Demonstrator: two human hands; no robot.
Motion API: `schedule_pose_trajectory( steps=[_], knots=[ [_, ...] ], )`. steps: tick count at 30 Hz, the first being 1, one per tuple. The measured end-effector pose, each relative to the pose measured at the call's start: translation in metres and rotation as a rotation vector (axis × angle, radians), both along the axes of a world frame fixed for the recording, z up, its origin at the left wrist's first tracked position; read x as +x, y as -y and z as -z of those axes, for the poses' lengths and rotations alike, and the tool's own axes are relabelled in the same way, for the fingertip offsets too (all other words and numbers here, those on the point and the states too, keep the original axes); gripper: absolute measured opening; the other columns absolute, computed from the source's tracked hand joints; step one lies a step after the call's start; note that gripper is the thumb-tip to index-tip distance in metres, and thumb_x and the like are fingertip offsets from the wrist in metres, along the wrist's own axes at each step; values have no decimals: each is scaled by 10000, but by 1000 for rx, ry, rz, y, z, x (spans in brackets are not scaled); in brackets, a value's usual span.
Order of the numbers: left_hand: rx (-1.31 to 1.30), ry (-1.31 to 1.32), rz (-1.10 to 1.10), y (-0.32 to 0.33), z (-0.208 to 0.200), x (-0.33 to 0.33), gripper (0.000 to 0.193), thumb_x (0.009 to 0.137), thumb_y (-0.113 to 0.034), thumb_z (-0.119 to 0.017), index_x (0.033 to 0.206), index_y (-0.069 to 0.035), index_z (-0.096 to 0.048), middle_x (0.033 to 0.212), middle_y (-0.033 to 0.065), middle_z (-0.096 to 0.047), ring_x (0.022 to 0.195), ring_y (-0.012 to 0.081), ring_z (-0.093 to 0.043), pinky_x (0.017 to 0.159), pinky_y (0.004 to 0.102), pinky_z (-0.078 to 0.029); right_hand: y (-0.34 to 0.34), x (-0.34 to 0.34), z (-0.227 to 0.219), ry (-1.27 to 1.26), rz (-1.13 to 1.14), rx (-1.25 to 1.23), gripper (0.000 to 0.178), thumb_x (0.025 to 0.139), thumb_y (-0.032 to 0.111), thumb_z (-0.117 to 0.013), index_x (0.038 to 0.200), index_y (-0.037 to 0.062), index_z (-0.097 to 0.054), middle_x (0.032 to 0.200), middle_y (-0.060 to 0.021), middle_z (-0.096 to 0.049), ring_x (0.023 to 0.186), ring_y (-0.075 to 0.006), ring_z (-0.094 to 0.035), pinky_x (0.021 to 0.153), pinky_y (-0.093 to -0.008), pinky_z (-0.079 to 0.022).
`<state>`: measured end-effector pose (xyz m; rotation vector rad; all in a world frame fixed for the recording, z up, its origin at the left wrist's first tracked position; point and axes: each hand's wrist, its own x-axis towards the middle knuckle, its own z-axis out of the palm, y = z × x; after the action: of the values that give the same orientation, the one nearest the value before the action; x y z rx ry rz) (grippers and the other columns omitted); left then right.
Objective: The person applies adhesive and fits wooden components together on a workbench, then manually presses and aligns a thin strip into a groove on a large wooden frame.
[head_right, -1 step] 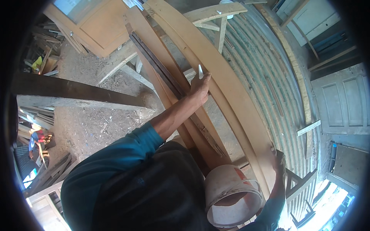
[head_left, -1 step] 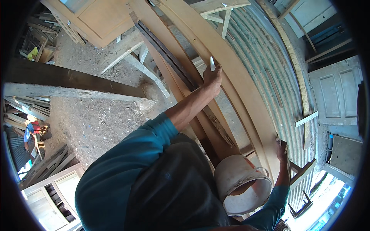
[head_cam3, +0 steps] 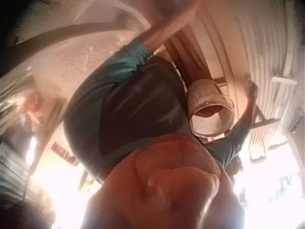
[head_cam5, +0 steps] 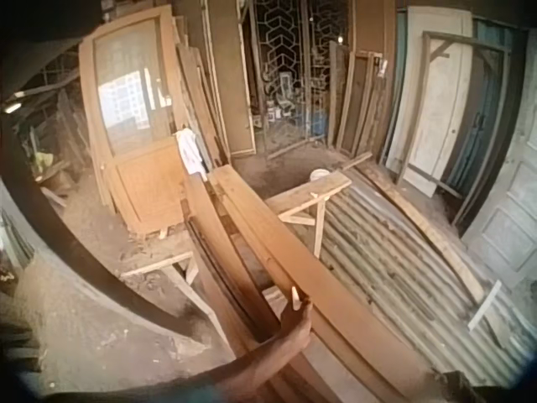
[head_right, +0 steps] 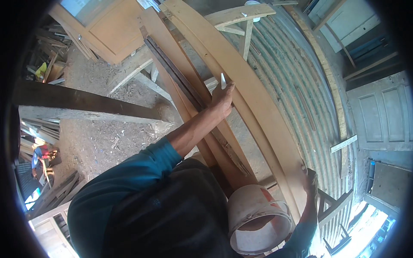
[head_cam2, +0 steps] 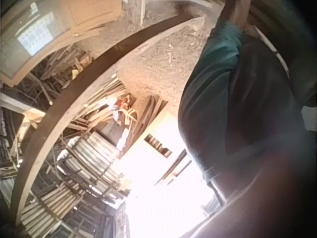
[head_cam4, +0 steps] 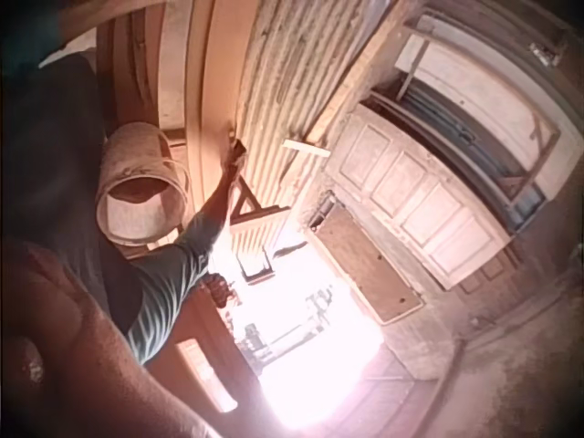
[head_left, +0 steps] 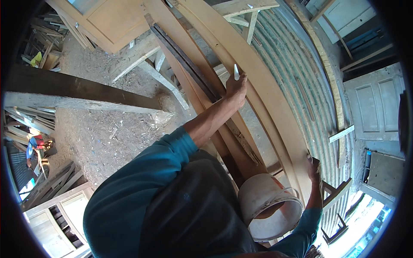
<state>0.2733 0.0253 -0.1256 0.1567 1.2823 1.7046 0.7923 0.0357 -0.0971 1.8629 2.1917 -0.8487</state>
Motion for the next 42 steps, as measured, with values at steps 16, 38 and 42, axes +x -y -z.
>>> schedule_pose_trajectory(
  steps=[16, 38, 42],
  knots=[
    [88, 54, 51, -8, -102, 21, 484, 962, -310, -743, 1339, -74, -552, 1270, 53, -577, 1203, 161, -522, 943, 399, -485, 8, 87, -94, -17, -3, 366, 481, 1014, 478, -636, 986, 4, -715, 672, -17, -517, 620, -128, -390, 536, -418, -322],
    [699, -256, 362, 185, -303, -145, 456, 1058, -74, -530, 1478, 53, -402, 1538, 226, -411, 1412, 377, -401, 1196, 626, -317, 288, -116, -435, 285, 247, 931, 867, 757, 886, -625, 520, 53, -599, 463, -47, -475, 464, -174, -479, 449, -396, -370],
    [627, -80, 318, 230, -295, -127, 409, 1071, -112, -528, 1436, 51, -439, 1477, 205, -473, 1347, 345, -470, 1151, 567, -400, 338, -156, -438, 347, 258, 864, 858, 756, 877, -642, 522, 52, -603, 456, -54, -484, 450, -176, -496, 438, -386, -379]
  ],
)
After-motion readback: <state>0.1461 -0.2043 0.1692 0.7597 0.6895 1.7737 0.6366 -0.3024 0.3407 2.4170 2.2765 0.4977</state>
